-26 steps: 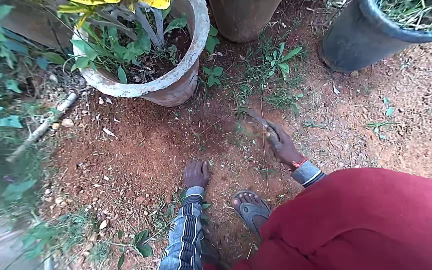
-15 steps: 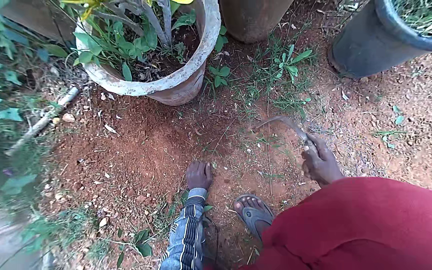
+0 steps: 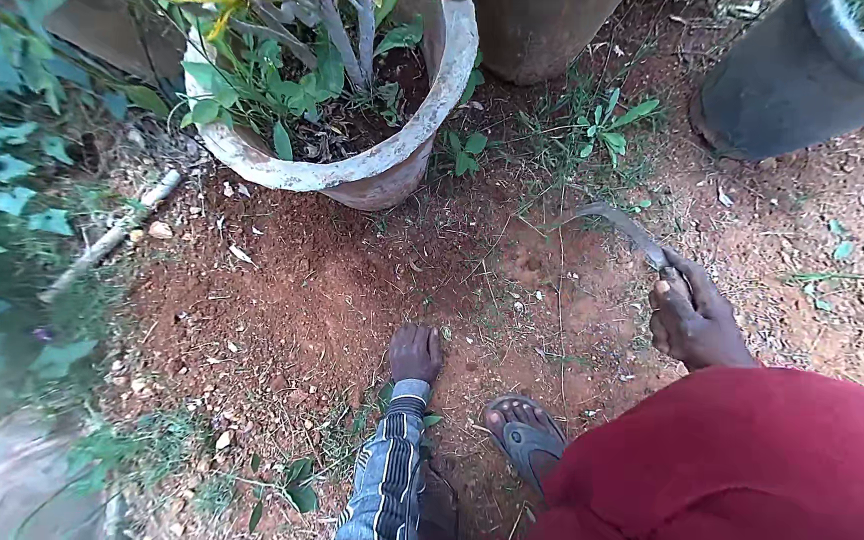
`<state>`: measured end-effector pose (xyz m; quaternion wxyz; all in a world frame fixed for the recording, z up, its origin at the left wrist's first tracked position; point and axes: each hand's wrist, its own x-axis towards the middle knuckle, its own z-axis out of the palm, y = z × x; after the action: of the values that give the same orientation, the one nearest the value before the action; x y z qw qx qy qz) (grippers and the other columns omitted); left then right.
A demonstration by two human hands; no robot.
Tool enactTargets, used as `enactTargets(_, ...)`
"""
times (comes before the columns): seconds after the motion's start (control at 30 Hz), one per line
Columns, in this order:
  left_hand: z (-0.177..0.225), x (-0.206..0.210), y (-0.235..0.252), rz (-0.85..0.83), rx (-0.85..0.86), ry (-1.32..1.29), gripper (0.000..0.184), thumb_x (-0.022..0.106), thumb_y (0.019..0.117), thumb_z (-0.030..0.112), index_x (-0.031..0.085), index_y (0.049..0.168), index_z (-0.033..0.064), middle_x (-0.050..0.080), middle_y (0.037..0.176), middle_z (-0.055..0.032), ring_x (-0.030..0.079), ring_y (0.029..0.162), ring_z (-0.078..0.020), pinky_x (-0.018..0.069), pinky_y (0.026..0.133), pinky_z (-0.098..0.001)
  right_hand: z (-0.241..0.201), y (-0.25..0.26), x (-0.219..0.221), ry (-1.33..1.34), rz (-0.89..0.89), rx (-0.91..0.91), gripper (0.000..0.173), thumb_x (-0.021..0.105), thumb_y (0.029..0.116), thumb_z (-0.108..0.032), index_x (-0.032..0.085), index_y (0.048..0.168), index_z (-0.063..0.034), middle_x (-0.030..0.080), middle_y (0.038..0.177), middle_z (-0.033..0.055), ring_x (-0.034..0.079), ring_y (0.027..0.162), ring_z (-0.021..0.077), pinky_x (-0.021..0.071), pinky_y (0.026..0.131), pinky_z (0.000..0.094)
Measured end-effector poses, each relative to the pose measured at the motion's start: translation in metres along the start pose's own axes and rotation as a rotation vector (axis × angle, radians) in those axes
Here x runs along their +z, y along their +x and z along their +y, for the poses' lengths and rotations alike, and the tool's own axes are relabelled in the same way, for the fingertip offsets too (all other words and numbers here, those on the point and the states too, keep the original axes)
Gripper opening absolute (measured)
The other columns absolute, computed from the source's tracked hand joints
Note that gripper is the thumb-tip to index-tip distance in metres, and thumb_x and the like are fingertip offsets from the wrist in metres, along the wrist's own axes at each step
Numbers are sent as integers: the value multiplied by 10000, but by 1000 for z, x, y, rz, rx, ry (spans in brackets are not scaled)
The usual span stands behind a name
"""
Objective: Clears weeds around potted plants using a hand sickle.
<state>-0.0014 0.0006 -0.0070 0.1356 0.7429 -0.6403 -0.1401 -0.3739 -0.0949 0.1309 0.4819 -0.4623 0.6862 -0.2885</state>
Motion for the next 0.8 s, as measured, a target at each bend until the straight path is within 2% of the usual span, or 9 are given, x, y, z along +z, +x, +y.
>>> enactTargets(0.07, 1, 1, 2, 16, 4, -1, 403, 498, 1011, 320, 755, 907, 27, 734, 940, -175, 711, 963, -378, 560, 886, -543, -7, 5, 12, -53, 5, -10, 541, 427, 1068, -294, 310, 1596, -271, 511, 778, 45, 437, 425, 143, 442, 372, 347)
enactTargets(0.13, 2, 0, 3, 12, -1, -1, 394, 506, 1006, 315, 753, 897, 27, 733, 936, -176, 714, 952, -379, 560, 879, -552, -13, 44, 56, -131, -64, 19, 525, 427, 1085, -224, 302, 1595, -214, 554, 855, 124, 514, 497, 211, 492, 441, 418)
enactTargets(0.23, 4, -5, 5, -12, -22, 4, 387, 508, 1006, 308, 760, 918, 28, 739, 957, -180, 712, 981, -386, 551, 908, -558, -26, 88, 116, -179, -142, -5, 518, 447, 1079, -167, 325, 1582, -154, 622, 1148, 252, 630, 774, 346, 529, 693, 562)
enactTargets(0.3, 4, -6, 1, -28, -20, 8, 379, 512, 1009, 299, 755, 920, 22, 738, 958, -183, 711, 984, -390, 550, 910, -560, -20, 86, 119, -64, -161, 8, 510, 422, 1091, -207, 316, 1590, -192, 578, 916, 144, 536, 550, 220, 504, 491, 416)
enactTargets(0.37, 6, -5, 4, -22, -15, 6, 371, 519, 1005, 293, 754, 917, 20, 740, 956, -181, 712, 988, -388, 550, 907, -560, -16, 76, 101, 87, -183, 64, 492, 389, 1110, -247, 297, 1594, -233, 499, 781, 59, 449, 469, 150, 442, 418, 329)
enactTargets(0.57, 2, -1, 5, 1, -2, 14, 381, 504, 1008, 307, 762, 926, 38, 741, 960, -160, 714, 970, -363, 560, 894, -540, -15, -5, 30, 101, -100, 23, 536, 419, 1063, -263, 332, 1592, -284, 492, 771, 43, 384, 406, 139, 393, 348, 312)
enactTargets(0.67, 1, 2, 6, 30, 4, 22, 392, 497, 999, 317, 765, 906, 46, 742, 940, -145, 720, 952, -345, 566, 886, -522, -18, 22, 64, 86, -108, 73, 515, 415, 1076, -233, 324, 1583, -244, 509, 766, 70, 426, 417, 151, 429, 368, 326)
enactTargets(0.73, 2, 3, 7, 55, 8, 20, 389, 501, 991, 311, 772, 907, 45, 747, 930, -143, 726, 945, -344, 569, 880, -519, -33, 75, 118, -37, -155, 157, 495, 406, 1109, -232, 302, 1592, -202, 597, 886, 165, 524, 503, 220, 496, 471, 409)
enactTargets(0.8, 2, 0, 11, 60, 10, 27, 386, 502, 986, 301, 780, 917, 42, 754, 932, -147, 731, 950, -352, 570, 884, -521, -42, 102, 147, -29, -185, 172, 491, 402, 1113, -242, 295, 1589, -186, 591, 923, 170, 542, 533, 222, 509, 503, 414)
